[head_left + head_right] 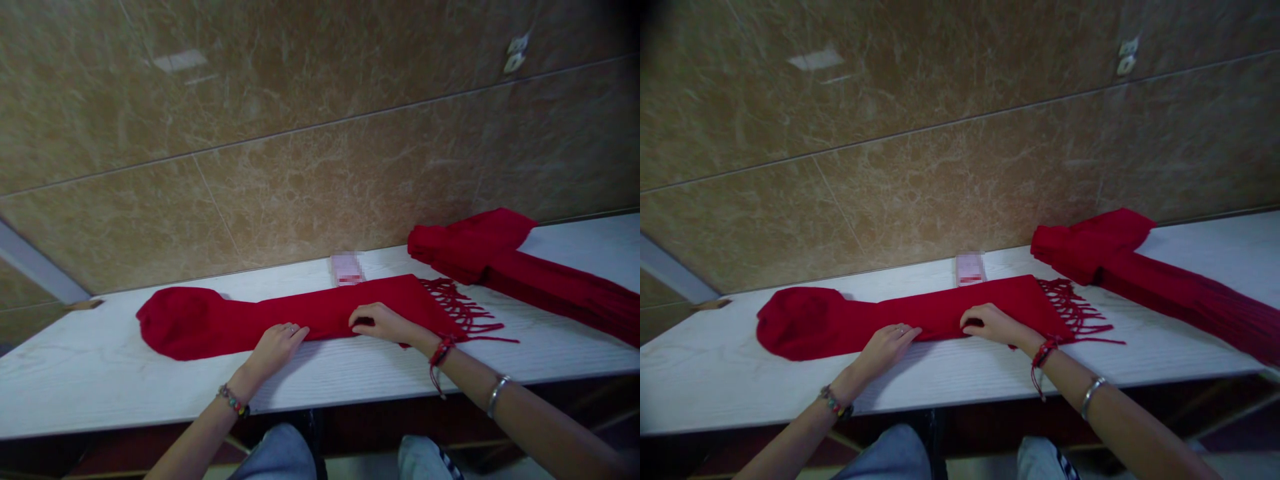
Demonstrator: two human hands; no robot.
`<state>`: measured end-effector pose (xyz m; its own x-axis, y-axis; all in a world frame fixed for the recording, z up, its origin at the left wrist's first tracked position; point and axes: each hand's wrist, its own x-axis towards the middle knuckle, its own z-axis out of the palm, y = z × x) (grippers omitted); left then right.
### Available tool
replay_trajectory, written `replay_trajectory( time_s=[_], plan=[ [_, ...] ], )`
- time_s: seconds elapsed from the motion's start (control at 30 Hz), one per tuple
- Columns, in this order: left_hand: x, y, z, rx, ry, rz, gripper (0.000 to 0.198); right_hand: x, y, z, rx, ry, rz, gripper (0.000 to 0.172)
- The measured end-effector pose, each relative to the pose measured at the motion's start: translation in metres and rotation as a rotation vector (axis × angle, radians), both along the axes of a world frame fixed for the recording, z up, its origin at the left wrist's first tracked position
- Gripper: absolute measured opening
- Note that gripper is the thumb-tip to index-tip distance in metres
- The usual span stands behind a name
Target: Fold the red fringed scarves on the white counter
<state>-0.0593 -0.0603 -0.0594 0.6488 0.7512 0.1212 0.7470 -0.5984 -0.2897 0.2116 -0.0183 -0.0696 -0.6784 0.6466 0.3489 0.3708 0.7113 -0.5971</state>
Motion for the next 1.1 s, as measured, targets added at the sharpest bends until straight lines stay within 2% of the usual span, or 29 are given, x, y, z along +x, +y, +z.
replay_trajectory(
  time_s=[0.17,0.33,0.43,0.5,0.6,0.67,0.8,0.93,1.1],
  plan=[
    [0.017,0.002,0.014,-0.093,-0.082,0.049,0.019,-0.001,0.004,-0.004,-0.09,0.078,-0.066,0.015],
    [0.04,0.017,0.015,-0.234,-0.264,0.027,0.018,-0.001,0.007,-0.003,-0.033,0.113,-0.129,0.007],
    [0.04,0.035,0.019,-0.455,-0.358,-0.009,0.021,-0.001,0.01,-0.004,-0.059,0.098,-0.132,0.006],
    [0.035,0.048,0.023,-0.593,-0.389,-0.018,0.02,0.0,0.013,-0.004,-0.148,0.074,-0.118,0.011],
    [0.029,0.06,0.026,-0.72,-0.473,-0.04,0.017,0.0,0.017,0.002,-0.275,0.004,-0.058,0.023],
    [0.026,0.061,0.025,-0.772,-0.54,-0.041,0.017,-0.002,0.017,0.011,-0.282,-0.058,-0.027,0.027],
    [0.025,0.056,0.022,-0.79,-0.564,-0.025,0.015,-0.015,0.012,0.025,-0.21,-0.091,-0.024,0.028],
    [0.026,0.052,0.024,-0.708,-0.53,-0.037,0.015,-0.031,0.01,0.026,-0.092,-0.078,-0.046,0.028],
    [0.026,0.052,0.026,-0.598,-0.443,-0.077,0.013,-0.038,0.013,0.02,-0.111,-0.102,-0.094,0.007]
  ],
)
